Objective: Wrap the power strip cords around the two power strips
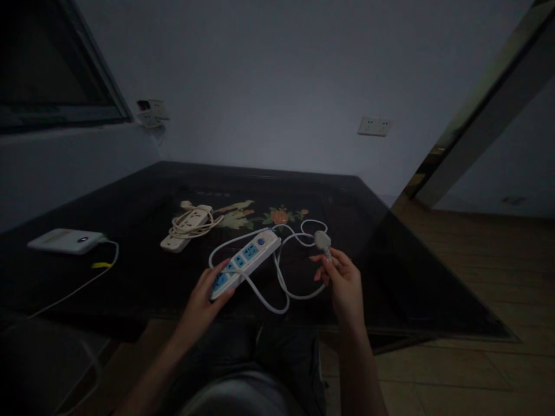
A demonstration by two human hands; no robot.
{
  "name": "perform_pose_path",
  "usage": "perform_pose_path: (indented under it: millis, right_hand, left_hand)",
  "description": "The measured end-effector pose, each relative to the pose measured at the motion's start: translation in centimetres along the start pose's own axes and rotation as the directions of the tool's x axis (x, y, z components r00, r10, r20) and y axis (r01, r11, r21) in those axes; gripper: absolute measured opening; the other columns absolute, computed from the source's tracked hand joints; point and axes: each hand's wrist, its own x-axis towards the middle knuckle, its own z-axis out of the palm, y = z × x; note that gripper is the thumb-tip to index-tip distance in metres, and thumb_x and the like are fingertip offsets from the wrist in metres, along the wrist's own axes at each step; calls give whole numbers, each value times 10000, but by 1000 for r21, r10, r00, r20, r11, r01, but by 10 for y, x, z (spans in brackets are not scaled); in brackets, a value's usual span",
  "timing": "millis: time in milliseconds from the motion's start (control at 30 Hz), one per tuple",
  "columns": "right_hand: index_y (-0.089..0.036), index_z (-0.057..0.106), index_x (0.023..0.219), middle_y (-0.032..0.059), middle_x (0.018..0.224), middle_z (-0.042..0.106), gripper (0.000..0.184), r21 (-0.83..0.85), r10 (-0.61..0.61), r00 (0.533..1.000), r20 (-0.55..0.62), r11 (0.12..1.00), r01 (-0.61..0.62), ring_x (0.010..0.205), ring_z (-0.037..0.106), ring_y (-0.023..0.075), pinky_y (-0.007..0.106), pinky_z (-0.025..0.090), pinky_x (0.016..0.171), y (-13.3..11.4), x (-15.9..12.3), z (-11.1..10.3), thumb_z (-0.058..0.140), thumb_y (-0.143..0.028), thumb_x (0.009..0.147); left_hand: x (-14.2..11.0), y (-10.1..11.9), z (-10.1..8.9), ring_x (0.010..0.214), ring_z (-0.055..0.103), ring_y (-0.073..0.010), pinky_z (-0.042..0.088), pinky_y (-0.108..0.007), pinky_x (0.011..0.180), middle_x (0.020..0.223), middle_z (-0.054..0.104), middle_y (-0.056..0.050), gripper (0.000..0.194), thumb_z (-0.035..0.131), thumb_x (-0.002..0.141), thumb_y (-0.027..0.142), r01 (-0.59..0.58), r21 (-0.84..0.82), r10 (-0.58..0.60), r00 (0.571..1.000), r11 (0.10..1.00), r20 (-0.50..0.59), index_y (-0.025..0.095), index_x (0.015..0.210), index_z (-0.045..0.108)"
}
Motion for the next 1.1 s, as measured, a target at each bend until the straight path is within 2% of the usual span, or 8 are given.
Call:
perform_pose_path:
  millis: [267, 433, 567, 633, 733, 867, 1000, 1100]
  right_hand:
    - [-162, 666, 949, 37, 704, 696, 250, -361, -94, 947, 306, 909, 207, 477, 552, 117, 228, 415, 444, -28, -5, 34, 629, -360, 800]
    - [-200, 710, 916, 64, 919, 735, 138, -558, -194, 815, 546, 642, 526, 844, 677, 211, 319, 505, 762, -33, -7, 72, 601, -234, 839]
    - [-195, 708, 918, 85, 926, 731, 122, -637, -235, 775, 586, 458, 620, 884, 660, 248, 377, 489, 797, -32, -4, 90, 616, -223, 843]
    - [-198, 703, 915, 80, 916, 730, 118, -613, -256, 759, 598, 464, 640, 874, 658, 238, 366, 488, 788, -32, -4, 91, 608, -233, 855]
    - [-205, 691, 911, 56, 909, 730, 108, -524, -267, 752, 603, 578, 626, 857, 666, 210, 326, 493, 763, -36, -5, 85, 597, -230, 864]
    - [-198, 686, 917, 46, 900, 726, 113, -439, -330, 791, 515, 691, 574, 814, 667, 184, 282, 493, 715, -43, 2, 77, 592, -234, 866]
    - [-187, 697, 905, 64, 916, 718, 131, -546, -343, 792, 505, 584, 601, 853, 655, 199, 305, 469, 753, -50, 21, 83, 571, -199, 871]
    - [-168, 708, 828, 64, 838, 703, 161, -576, -163, 711, 684, 477, 664, 795, 638, 183, 298, 448, 729, -54, 34, 88, 553, -153, 867]
  left_hand:
    - [0, 8, 1, 1171, 497, -212, 416, -348, 999, 1251, 464, -59, 541, 509, 891, 280, -116, 111, 108, 991, 987, 77, 319, 1410, 362]
    - [-1, 15, 3, 1240, 453, -226, 396, -380, 1038, 1325, 439, -77, 548, 489, 905, 265, -240, 144, 219, 964, 960, 148, 325, 1427, 333]
    - [-3, 18, 4, 1241, 456, -235, 411, -389, 1029, 1322, 452, -80, 557, 501, 898, 268, -291, 148, 265, 949, 945, 173, 334, 1427, 340]
    - [-4, 17, 4, 1238, 462, -237, 420, -389, 1022, 1323, 454, -78, 562, 508, 893, 264, -286, 142, 262, 951, 948, 164, 339, 1426, 344]
    - [-5, 15, 4, 1236, 469, -231, 422, -382, 1023, 1328, 453, -73, 559, 511, 891, 257, -259, 125, 241, 960, 958, 145, 338, 1421, 350]
    - [-5, 13, 4, 1238, 470, -227, 427, -375, 1021, 1335, 452, -77, 559, 507, 893, 250, -262, 138, 242, 959, 955, 145, 323, 1424, 348]
    - [-3, 14, 1, 1255, 449, -243, 421, -399, 1027, 1349, 453, -87, 581, 493, 899, 237, -398, 202, 349, 906, 895, 239, 331, 1444, 315]
    - [-1, 16, -3, 1261, 442, -254, 418, -418, 1028, 1363, 450, -96, 598, 482, 900, 220, -472, 236, 403, 868, 849, 289, 334, 1456, 293]
